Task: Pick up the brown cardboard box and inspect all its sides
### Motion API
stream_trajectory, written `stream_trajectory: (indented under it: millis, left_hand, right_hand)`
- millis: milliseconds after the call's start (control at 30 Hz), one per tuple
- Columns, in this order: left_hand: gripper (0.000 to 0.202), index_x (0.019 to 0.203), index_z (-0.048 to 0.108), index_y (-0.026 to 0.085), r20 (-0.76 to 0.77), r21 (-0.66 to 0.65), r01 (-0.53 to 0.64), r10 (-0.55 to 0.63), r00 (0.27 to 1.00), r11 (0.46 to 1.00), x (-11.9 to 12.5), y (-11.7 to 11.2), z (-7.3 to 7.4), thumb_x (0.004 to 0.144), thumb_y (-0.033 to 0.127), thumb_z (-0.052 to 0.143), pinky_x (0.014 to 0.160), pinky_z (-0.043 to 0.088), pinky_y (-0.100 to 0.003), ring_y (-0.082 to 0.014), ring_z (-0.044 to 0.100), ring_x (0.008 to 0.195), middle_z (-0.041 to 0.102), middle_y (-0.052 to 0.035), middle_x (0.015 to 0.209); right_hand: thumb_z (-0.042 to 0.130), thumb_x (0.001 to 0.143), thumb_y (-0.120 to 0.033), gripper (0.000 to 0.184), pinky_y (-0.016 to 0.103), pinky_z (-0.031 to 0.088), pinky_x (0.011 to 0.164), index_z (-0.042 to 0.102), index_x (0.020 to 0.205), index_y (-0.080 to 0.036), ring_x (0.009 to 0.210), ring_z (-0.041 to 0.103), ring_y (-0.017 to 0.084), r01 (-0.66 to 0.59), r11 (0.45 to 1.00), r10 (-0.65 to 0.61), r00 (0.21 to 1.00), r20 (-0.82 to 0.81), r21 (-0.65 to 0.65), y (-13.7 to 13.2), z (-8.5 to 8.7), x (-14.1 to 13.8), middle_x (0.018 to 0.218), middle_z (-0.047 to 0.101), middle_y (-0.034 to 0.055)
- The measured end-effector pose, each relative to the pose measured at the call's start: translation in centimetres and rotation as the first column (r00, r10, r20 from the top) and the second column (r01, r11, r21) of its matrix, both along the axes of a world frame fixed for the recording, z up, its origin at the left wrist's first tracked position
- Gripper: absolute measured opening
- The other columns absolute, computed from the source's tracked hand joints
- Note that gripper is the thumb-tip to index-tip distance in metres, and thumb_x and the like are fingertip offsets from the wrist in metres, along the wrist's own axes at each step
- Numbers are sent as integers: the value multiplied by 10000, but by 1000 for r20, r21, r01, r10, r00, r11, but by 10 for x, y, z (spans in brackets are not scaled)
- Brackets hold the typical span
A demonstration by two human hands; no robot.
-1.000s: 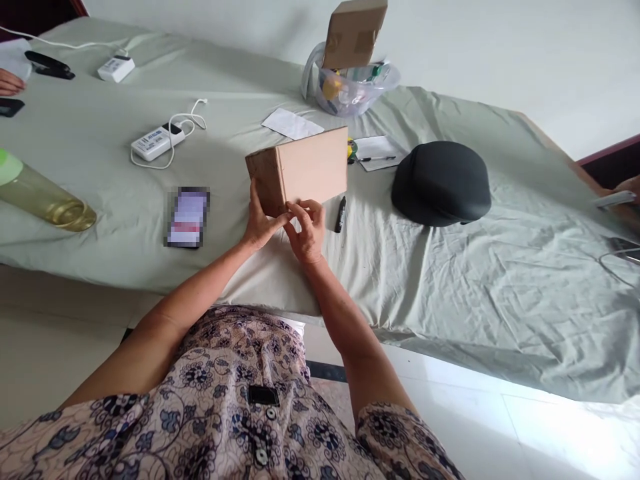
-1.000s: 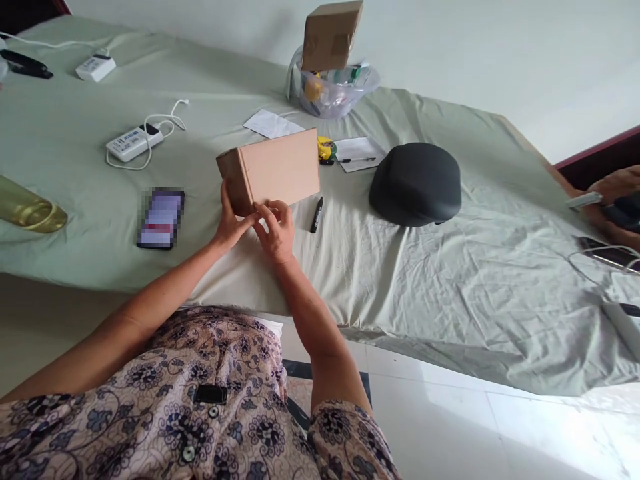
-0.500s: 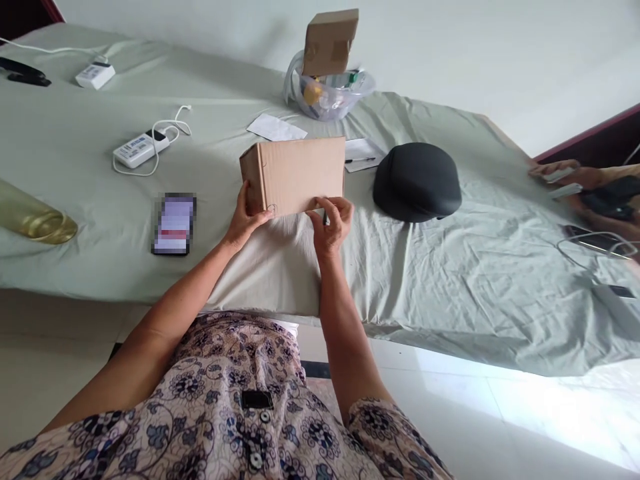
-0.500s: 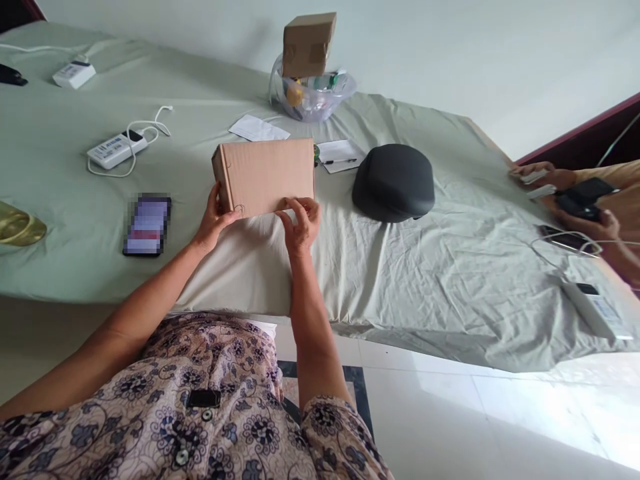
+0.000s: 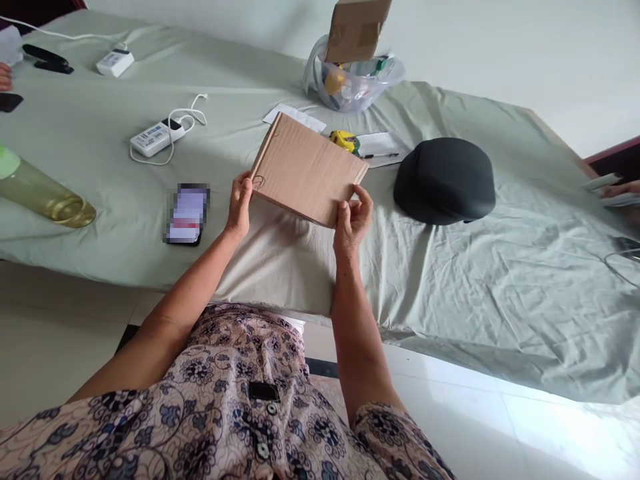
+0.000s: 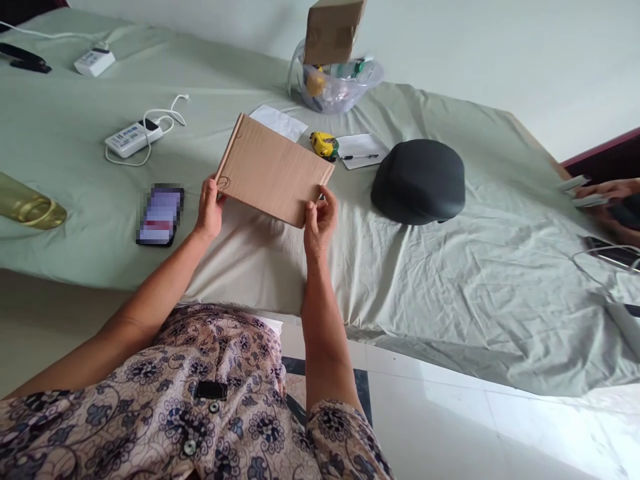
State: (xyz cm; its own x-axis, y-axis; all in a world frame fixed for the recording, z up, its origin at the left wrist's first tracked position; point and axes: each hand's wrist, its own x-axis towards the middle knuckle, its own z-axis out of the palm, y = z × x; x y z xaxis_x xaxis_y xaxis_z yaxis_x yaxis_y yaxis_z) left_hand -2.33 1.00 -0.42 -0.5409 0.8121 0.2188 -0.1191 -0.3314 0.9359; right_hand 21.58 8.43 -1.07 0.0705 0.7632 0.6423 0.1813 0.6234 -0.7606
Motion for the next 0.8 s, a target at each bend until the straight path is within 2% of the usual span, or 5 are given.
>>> stream_trajectory:
  millis: [100, 200, 300, 400, 800]
  left_hand:
    - [875, 1390, 521, 383, 32, 10, -59, 59, 998, 998, -6, 3, -2, 731, 958, 518, 1201, 414, -436, -264, 484, 1454, 545, -59, 1484]
    - [1004, 1556, 309, 440, 39, -8, -62, 63, 997, 998, -7, 5, -2, 723, 923, 595, 1235, 380, -421, -235, 441, 1495, 472, -44, 1569]
    - [1180, 1643, 31, 430, 74, -31, 12, -10, 997, 999, -2, 4, -1, 738, 886, 634, 1241, 373, -448, -239, 428, 1515, 453, -70, 1593]
    - [1188, 1642, -80, 442, 103, -61, 139, -133, 986, 988, 7, 1, -2, 779, 861, 620, 1200, 413, -506, -280, 477, 1486, 465, -89, 1584]
    - [1108, 1613, 242, 395, -104, -54, 161, -166, 981, 985, 20, -6, 4, 708, 767, 764, 1270, 332, -463, -318, 289, 1593, 320, -55, 1693]
  right_hand:
    - [533, 957, -668, 563, 309, 541, 626, 547, 1340, -255, 605, 550, 137, -141, 990, 143, 987, 78, -27, -13, 2, -10, 749, 524, -33]
    - [582, 940, -654, 567, 310, 563, 605, 525, 1352, -268, 577, 585, 143, -267, 960, 272, 961, 50, -82, -31, 6, -21, 703, 544, -48]
    - [622, 930, -630, 512, 285, 574, 577, 537, 1288, -273, 554, 616, 130, -379, 920, 379, 925, -20, -100, -50, 9, -36, 666, 562, -74]
    - [675, 908, -607, 459, 275, 583, 585, 559, 1188, -262, 579, 656, 130, -403, 911, 405, 914, 6, -93, -62, 9, -49, 664, 606, -74]
    - [685, 861, -686, 494, 252, 519, 550, 586, 1054, -243, 498, 596, 104, -234, 963, 248, 963, 106, -131, -57, 8, -47, 602, 604, -91]
